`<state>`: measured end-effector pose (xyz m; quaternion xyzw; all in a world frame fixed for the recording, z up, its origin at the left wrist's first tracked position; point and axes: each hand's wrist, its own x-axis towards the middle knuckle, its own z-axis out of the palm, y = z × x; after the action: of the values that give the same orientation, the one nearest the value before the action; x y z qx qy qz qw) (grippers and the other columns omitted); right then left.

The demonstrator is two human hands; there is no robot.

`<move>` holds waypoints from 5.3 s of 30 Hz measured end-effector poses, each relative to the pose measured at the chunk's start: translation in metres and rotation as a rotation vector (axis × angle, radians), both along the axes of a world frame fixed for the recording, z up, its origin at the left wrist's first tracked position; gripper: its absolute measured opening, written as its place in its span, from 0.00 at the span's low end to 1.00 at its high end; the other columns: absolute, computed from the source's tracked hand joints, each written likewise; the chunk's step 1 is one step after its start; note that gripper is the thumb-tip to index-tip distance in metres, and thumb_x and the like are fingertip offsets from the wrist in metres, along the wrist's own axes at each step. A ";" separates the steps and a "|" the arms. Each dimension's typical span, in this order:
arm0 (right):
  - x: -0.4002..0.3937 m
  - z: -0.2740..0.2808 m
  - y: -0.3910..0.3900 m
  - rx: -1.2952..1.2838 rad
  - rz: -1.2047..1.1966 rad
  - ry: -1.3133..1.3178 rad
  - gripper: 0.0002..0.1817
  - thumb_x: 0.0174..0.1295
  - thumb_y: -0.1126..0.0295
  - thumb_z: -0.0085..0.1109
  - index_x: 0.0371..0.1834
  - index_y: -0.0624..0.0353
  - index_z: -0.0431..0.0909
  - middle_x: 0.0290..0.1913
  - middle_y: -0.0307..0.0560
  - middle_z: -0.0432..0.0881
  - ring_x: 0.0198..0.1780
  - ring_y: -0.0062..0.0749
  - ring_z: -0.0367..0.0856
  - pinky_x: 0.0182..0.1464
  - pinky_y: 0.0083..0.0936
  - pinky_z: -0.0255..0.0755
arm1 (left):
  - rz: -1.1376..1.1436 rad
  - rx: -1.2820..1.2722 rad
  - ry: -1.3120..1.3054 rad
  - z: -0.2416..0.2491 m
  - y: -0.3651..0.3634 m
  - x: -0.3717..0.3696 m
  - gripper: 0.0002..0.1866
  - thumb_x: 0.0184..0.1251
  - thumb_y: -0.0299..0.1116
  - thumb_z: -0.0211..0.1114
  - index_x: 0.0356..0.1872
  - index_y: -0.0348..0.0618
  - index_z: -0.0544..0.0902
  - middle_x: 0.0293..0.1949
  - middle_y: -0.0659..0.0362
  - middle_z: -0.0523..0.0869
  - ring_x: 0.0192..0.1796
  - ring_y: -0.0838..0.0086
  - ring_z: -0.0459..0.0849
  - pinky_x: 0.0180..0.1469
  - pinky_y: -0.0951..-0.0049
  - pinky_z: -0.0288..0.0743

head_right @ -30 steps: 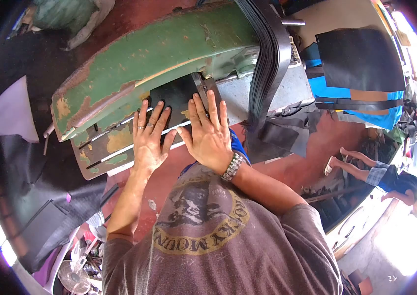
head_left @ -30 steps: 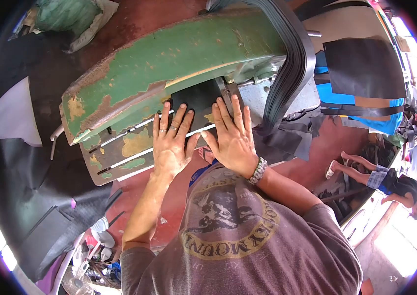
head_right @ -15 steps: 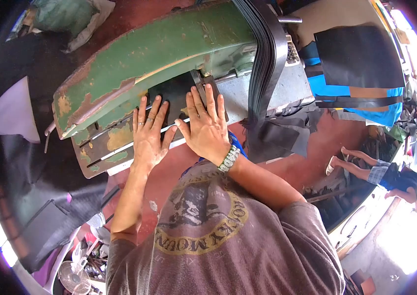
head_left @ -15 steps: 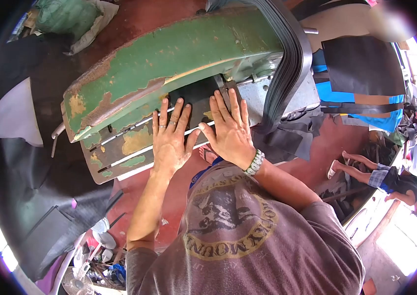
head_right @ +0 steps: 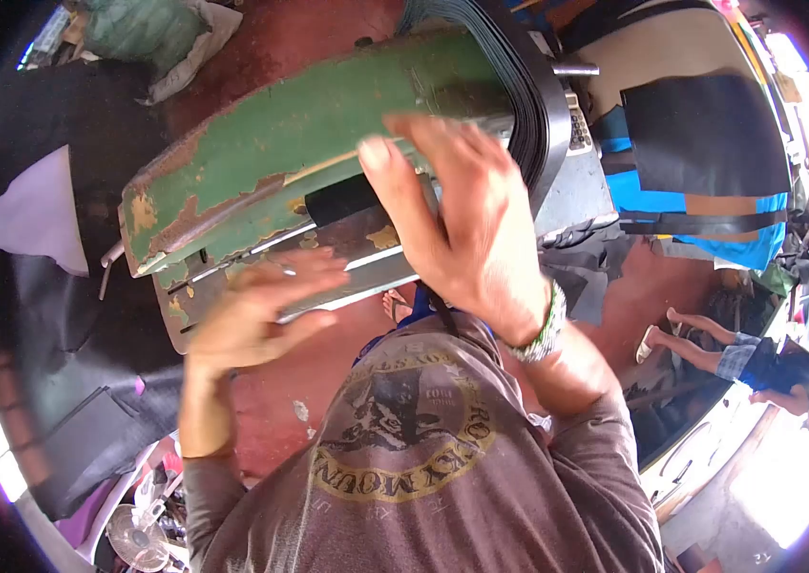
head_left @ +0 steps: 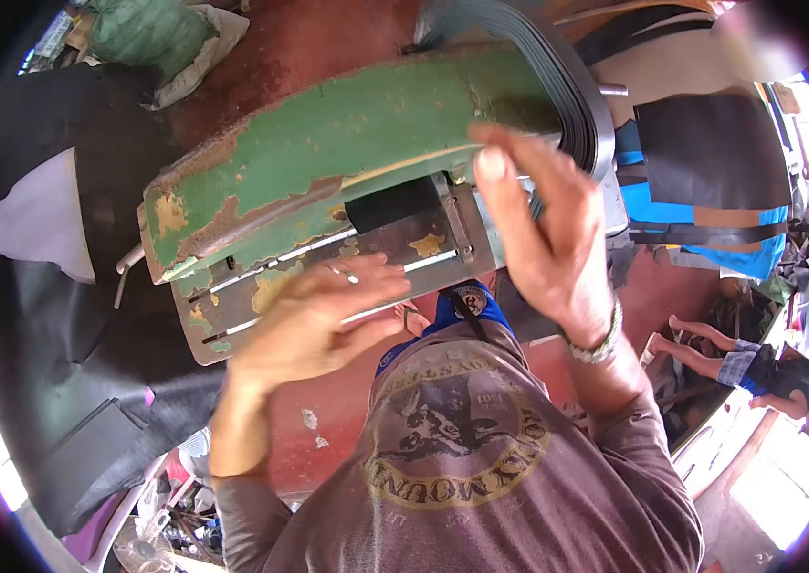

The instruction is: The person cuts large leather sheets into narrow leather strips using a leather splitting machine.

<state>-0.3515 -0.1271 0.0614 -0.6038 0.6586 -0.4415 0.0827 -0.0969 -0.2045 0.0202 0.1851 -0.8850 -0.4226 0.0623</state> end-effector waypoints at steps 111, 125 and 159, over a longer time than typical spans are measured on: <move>-0.029 0.007 0.060 0.335 0.664 -0.758 0.21 0.69 0.80 0.69 0.64 0.71 0.78 0.43 0.44 0.89 0.37 0.22 0.88 0.42 0.24 0.85 | 1.005 0.996 0.919 -0.047 0.127 -0.107 0.11 0.82 0.30 0.61 0.54 0.34 0.83 0.39 0.54 0.91 0.36 0.70 0.90 0.42 0.70 0.86; -0.053 -0.066 0.059 0.470 0.522 -0.779 0.11 0.69 0.74 0.71 0.50 0.68 0.86 0.39 0.40 0.90 0.39 0.21 0.87 0.45 0.23 0.81 | 0.987 1.025 0.938 -0.084 0.164 -0.143 0.14 0.89 0.36 0.54 0.54 0.35 0.82 0.43 0.56 0.91 0.41 0.74 0.89 0.45 0.69 0.84; -0.108 0.332 -0.115 0.252 0.322 -0.089 0.08 0.66 0.68 0.73 0.35 0.62 0.85 0.25 0.35 0.77 0.24 0.16 0.69 0.24 0.18 0.62 | 0.218 0.033 0.621 0.223 -0.316 -0.165 0.16 0.74 0.37 0.76 0.26 0.48 0.80 0.18 0.65 0.80 0.19 0.81 0.77 0.27 0.75 0.71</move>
<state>-0.4595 -0.2419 0.3932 -0.6662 0.5992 -0.3629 0.2560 -0.2622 -0.5206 0.2431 0.1419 -0.7918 -0.4640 0.3710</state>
